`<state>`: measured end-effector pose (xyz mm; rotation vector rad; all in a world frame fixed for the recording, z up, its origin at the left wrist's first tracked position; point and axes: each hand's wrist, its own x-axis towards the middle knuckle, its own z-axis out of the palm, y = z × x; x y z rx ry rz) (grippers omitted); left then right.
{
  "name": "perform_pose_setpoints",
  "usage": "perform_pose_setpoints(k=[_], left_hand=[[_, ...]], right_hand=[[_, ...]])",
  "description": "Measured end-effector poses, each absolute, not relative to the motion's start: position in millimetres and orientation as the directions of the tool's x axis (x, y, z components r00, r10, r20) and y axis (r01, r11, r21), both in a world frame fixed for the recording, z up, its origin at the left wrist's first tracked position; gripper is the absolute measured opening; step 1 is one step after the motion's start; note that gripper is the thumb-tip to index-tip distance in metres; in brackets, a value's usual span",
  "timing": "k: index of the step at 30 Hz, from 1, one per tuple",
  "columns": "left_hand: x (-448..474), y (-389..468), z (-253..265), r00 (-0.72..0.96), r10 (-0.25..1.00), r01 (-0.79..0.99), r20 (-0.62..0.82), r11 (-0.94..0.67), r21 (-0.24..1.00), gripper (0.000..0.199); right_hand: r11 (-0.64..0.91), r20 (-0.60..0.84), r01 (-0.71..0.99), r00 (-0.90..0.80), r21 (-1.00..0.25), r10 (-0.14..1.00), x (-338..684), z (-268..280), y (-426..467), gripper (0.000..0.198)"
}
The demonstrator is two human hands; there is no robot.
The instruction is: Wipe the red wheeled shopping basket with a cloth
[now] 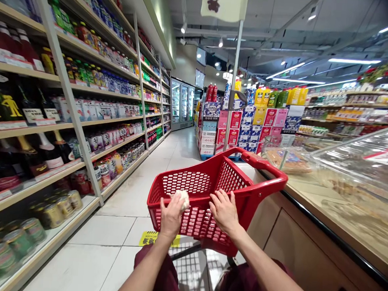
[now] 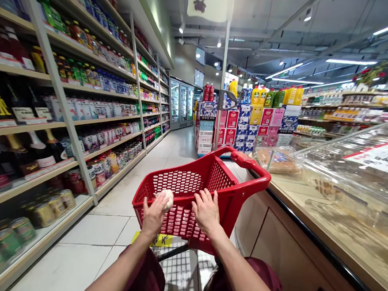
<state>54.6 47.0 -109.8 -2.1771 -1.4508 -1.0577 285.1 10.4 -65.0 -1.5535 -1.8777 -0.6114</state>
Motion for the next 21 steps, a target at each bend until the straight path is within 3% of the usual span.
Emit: perform_pose_setpoints(k=[2,7,12,14,18,21], left_hand=[[59,47,-109,0.248,0.648,0.880,0.720,-0.462,0.112,0.046],[31,52,-114,-0.121,0.660,0.934,0.741,-0.177,0.310,0.041],[53,53,-110,0.244,0.657,0.890,0.713,-0.444,0.104,0.047],[52,53,-110,0.203,0.662,0.898,0.722,-0.419,0.132,0.047],[39,54,-113,-0.127,0.657,0.929,0.743,-0.184,0.322,0.042],[54,53,-111,0.059,0.669,0.924,0.741,-0.318,0.213,0.043]], right_hand=[[0.230,0.711,0.973,-0.137,-0.036,0.690,287,-63,9,0.035],[0.215,0.714,0.976,-0.124,-0.039,0.689,290,-63,7,0.034],[0.216,0.720,0.975,-0.111,-0.055,0.685,289,-65,8,0.034],[0.238,0.719,0.969,-0.124,-0.060,0.684,293,-64,7,0.034],[0.212,0.724,0.975,-0.104,-0.060,0.682,297,-63,6,0.034],[0.190,0.728,0.981,-0.098,-0.045,0.678,296,-64,6,0.034]])
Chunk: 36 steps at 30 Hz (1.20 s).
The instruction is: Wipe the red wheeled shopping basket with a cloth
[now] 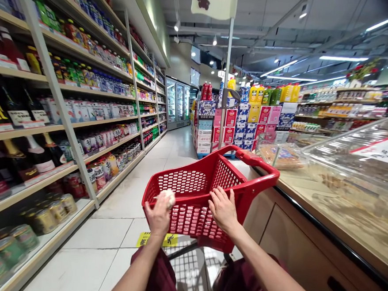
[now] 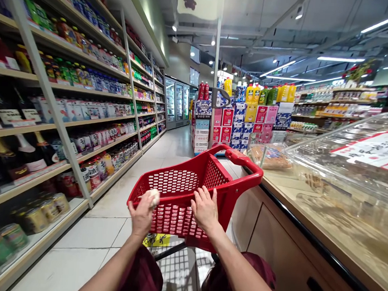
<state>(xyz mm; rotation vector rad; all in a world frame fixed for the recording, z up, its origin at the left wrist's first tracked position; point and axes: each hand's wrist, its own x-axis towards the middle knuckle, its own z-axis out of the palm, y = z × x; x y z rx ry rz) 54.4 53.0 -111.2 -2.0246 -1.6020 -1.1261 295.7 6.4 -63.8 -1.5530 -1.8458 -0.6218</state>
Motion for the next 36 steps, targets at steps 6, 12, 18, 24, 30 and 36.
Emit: perform_pose_setpoints(k=[6,12,18,24,30,36], left_hand=[[56,51,-107,0.049,0.668,0.920,0.742,-0.319,0.227,0.043],[69,51,-106,0.156,0.662,0.896,0.733,-0.407,0.177,0.045],[54,53,-110,0.013,0.678,0.928,0.735,-0.282,0.244,0.042],[68,53,-107,0.172,0.667,0.904,0.725,-0.399,0.153,0.043],[55,53,-107,-0.008,0.681,0.926,0.733,-0.271,0.262,0.044],[66,52,-105,0.176,0.685,0.888,0.707,-0.420,0.185,0.045]], right_hand=[[0.232,0.723,0.972,-0.147,-0.019,0.675,300,-62,6,0.033],[0.197,0.735,0.980,-0.107,-0.036,0.669,295,-66,7,0.034],[0.165,0.735,0.986,-0.091,-0.028,0.671,311,-60,8,0.035],[0.178,0.746,0.983,-0.090,-0.039,0.659,305,-61,9,0.034],[0.150,0.744,0.988,-0.076,-0.032,0.663,314,-57,7,0.034],[0.169,0.748,0.984,-0.074,-0.051,0.659,309,-58,5,0.034]])
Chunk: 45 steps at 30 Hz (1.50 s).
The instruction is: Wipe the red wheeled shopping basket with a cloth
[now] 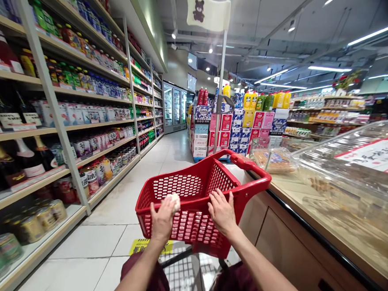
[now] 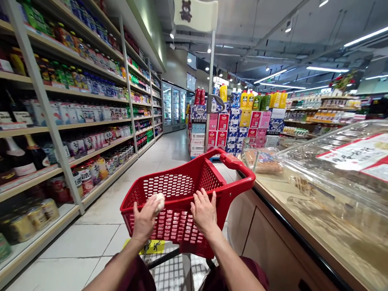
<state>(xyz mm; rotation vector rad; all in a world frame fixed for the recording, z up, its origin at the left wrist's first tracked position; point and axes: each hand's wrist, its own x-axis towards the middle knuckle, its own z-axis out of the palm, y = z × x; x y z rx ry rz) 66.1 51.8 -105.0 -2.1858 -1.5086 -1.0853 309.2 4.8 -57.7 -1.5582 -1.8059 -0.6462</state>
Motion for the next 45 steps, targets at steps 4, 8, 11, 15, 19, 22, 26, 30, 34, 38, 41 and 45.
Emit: perform_pose_setpoints(k=[4,8,11,15,19,22,26,30,34,38,41,45], left_hand=[[62,53,-106,0.095,0.678,0.910,0.729,-0.356,0.213,0.043],[57,53,-106,-0.079,0.662,0.933,0.745,-0.214,0.290,0.041],[79,49,-102,0.230,0.664,0.893,0.712,-0.435,0.117,0.044],[79,48,-101,0.197,0.664,0.904,0.721,-0.408,0.128,0.045],[71,51,-101,-0.012,0.670,0.933,0.742,-0.259,0.249,0.040],[97,50,-97,0.261,0.665,0.878,0.700,-0.465,0.114,0.042],[101,49,-96,0.299,0.660,0.859,0.689,-0.500,0.107,0.042],[75,53,-100,0.022,0.671,0.925,0.741,-0.295,0.240,0.039],[102,52,-97,0.250,0.673,0.878,0.696,-0.461,0.131,0.039],[104,51,-96,0.291,0.681,0.858,0.672,-0.496,0.131,0.040],[78,54,-100,0.033,0.696,0.918,0.717,-0.305,0.254,0.041],[95,53,-97,0.133,0.698,0.899,0.703,-0.383,0.210,0.037]], right_hand=[[0.169,0.750,0.983,-0.061,-0.069,0.659,313,-58,5,0.034],[0.164,0.767,0.985,-0.065,-0.053,0.638,314,-61,5,0.034],[0.192,0.760,0.981,-0.097,-0.037,0.643,305,-64,6,0.034],[0.176,0.758,0.984,-0.090,-0.034,0.646,306,-65,7,0.035],[0.139,0.756,0.990,-0.072,-0.025,0.650,311,-67,6,0.035],[0.176,0.750,0.984,-0.112,-0.005,0.652,306,-69,6,0.034],[0.182,0.742,0.983,-0.099,-0.031,0.663,306,-66,4,0.034],[0.147,0.748,0.988,-0.069,-0.039,0.660,311,-63,3,0.034],[0.177,0.748,0.984,-0.104,-0.018,0.655,305,-68,4,0.033],[0.187,0.748,0.982,-0.101,-0.031,0.656,306,-69,4,0.033],[0.165,0.751,0.984,-0.057,-0.070,0.658,313,-67,2,0.034],[0.179,0.759,0.982,-0.074,-0.058,0.647,309,-67,2,0.034]])
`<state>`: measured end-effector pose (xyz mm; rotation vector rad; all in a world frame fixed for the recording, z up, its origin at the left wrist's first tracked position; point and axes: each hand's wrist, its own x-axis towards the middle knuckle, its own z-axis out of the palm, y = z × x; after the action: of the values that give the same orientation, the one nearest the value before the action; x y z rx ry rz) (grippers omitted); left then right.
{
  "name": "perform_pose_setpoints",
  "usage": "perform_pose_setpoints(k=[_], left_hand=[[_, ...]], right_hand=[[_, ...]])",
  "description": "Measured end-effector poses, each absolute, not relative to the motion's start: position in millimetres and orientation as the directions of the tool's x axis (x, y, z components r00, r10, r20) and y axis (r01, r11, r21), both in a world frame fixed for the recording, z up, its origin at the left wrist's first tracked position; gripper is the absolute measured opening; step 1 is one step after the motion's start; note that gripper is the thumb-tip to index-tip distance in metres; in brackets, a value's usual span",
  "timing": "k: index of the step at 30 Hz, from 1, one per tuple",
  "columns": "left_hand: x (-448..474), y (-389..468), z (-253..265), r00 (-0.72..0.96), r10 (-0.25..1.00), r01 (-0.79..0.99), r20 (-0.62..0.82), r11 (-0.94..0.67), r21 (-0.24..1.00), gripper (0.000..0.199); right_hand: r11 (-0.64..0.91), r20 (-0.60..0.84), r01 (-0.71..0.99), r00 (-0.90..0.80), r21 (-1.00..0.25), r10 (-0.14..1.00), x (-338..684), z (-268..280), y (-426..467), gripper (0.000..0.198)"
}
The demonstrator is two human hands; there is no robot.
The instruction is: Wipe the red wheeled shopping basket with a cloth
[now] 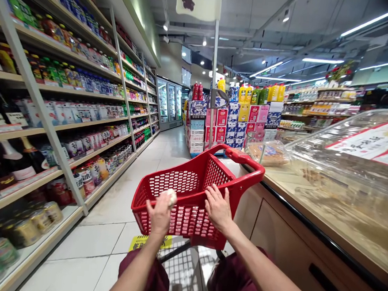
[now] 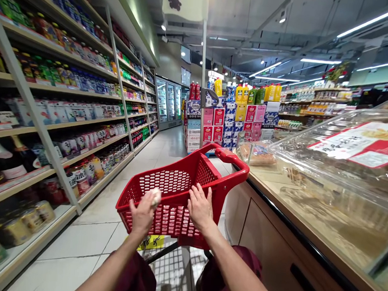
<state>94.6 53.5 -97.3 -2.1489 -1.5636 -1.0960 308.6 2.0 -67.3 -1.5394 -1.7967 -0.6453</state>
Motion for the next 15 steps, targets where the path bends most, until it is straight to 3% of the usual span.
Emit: perform_pose_setpoints(k=[2,4,9,15], left_hand=[[115,51,-93,0.315,0.672,0.841,0.670,-0.524,0.130,0.036],[120,50,-91,0.364,0.655,0.818,0.663,-0.564,0.108,0.038],[90,53,-95,0.032,0.703,0.915,0.710,-0.306,0.261,0.040],[133,46,-84,0.392,0.668,0.815,0.633,-0.571,0.098,0.039]], right_hand=[[0.199,0.759,0.979,-0.096,-0.046,0.644,305,-68,3,0.034],[0.198,0.759,0.979,-0.092,-0.050,0.645,306,-68,3,0.034],[0.157,0.763,0.985,-0.051,-0.067,0.644,313,-68,3,0.034],[0.214,0.773,0.976,-0.116,-0.027,0.624,305,-73,6,0.033]])
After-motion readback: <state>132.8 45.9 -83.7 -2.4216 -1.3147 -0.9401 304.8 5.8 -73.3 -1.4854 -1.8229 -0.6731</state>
